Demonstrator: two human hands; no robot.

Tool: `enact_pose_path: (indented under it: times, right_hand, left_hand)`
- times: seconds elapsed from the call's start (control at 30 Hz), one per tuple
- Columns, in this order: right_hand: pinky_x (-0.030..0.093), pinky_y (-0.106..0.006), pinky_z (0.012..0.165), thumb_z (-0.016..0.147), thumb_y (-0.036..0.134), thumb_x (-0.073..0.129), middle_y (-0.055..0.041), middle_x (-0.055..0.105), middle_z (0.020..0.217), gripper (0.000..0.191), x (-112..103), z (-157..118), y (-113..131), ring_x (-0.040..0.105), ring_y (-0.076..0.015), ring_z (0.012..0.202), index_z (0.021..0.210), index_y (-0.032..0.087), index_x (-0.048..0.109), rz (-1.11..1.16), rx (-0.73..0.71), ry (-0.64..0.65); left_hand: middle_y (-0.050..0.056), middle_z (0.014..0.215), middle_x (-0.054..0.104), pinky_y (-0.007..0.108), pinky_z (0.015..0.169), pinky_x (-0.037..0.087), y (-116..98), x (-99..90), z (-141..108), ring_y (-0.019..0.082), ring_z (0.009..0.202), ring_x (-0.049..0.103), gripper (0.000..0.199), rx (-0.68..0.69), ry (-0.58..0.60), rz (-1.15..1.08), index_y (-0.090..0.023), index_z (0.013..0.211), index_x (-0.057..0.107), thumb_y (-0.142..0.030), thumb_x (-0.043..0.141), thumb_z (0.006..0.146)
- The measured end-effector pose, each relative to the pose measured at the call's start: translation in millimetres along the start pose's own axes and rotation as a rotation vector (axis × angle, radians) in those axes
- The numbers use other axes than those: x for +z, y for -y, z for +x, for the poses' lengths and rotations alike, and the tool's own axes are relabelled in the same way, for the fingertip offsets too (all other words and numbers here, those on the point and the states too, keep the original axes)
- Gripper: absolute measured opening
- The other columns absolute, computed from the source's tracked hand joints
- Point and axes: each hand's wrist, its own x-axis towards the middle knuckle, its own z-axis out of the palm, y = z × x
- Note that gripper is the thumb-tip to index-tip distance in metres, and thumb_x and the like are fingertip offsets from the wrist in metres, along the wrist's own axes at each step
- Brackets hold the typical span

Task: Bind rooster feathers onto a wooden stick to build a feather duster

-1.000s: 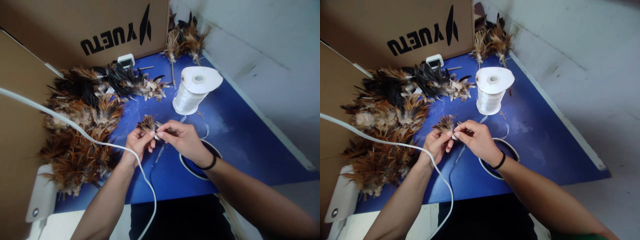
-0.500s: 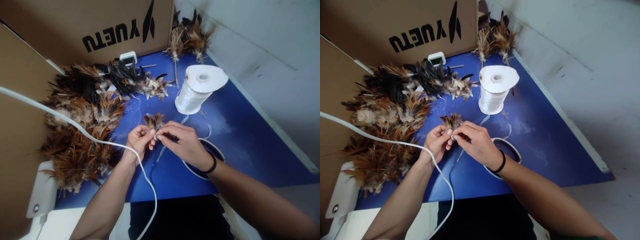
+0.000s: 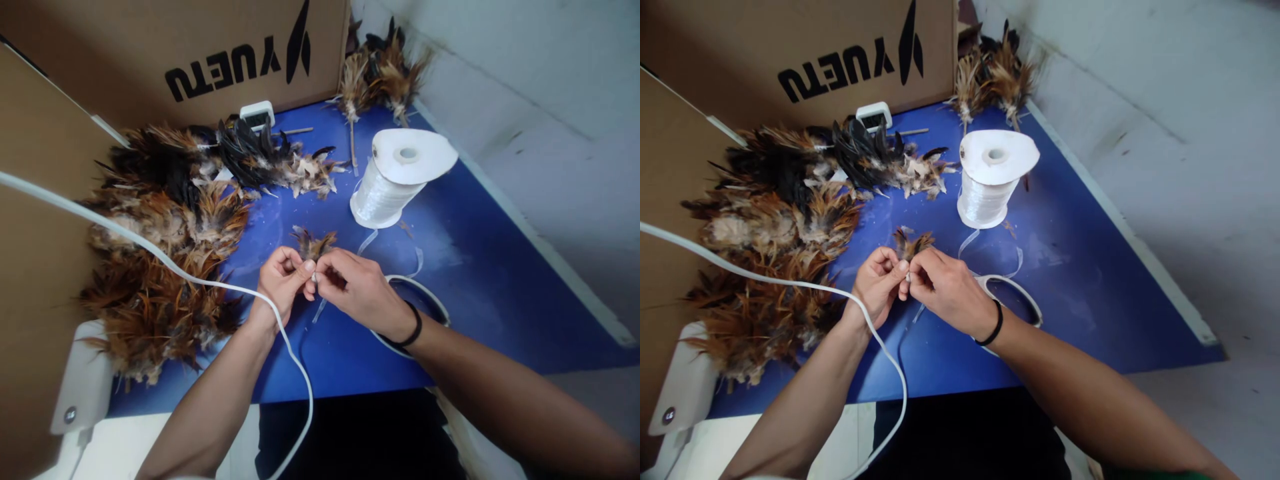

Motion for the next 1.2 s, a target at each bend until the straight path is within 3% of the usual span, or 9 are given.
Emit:
enact_pose_path:
  times: [0.17, 0.43, 1.0, 1.2]
  right_hand:
    - [0.038, -0.017, 0.057, 0.076, 0.01, 0.053, 0.0024, 0.056, 0.068, 0.007, -2.1, 2.7, 0.9, 0.047, -0.0052, 0.057, 0.073, 0.016, 0.054, 0.041, 0.074, -0.026]
    - [0.039, -0.018, 0.058, 0.078, 0.015, 0.053, 0.0017, 0.057, 0.067, 0.005, -2.4, 1.9, 0.4, 0.049, -0.0062, 0.058, 0.074, 0.016, 0.055, 0.061, 0.136, -0.02]
    - [0.039, -0.02, 0.057, 0.078, 0.016, 0.052, 0.0022, 0.057, 0.066, 0.004, -3.8, 3.0, 1.3, 0.051, -0.0071, 0.059, 0.076, 0.016, 0.055, 0.163, 0.242, 0.074]
    - [0.038, -0.02, 0.055, 0.077, 0.015, 0.052, 0.0025, 0.054, 0.063, 0.004, -3.3, 3.4, 2.6, 0.048, -0.007, 0.056, 0.074, 0.016, 0.055, 0.092, 0.206, 0.059]
  left_hand:
    - [-0.002, 0.059, 0.06, 0.02, 0.044, 0.051, -5.2, -2.1, -0.8, 0.009, 0.046, 0.057, 0.023, 0.036, 0.051, 0.06, -0.015, 0.084, 0.052, -0.033, 0.064, 0.075]
    - [-0.001, 0.065, 0.062, 0.023, 0.049, 0.055, -7.3, -3.9, -2.9, 0.01, 0.05, 0.061, 0.023, 0.087, 0.098, 0.21, -0.014, 0.083, 0.057, -0.024, 0.07, 0.067]
    - [-0.002, 0.058, 0.061, 0.021, 0.045, 0.053, -7.2, 2.5, -6.7, 0.009, 0.043, 0.058, 0.015, 0.133, 0.005, 0.328, -0.014, 0.078, 0.058, -0.014, 0.064, 0.064]
    - [-0.002, 0.055, 0.06, 0.02, 0.044, 0.052, -6.1, 3.4, -7.3, 0.01, 0.043, 0.058, 0.01, 0.142, -0.05, 0.369, -0.014, 0.074, 0.06, -0.014, 0.064, 0.065]
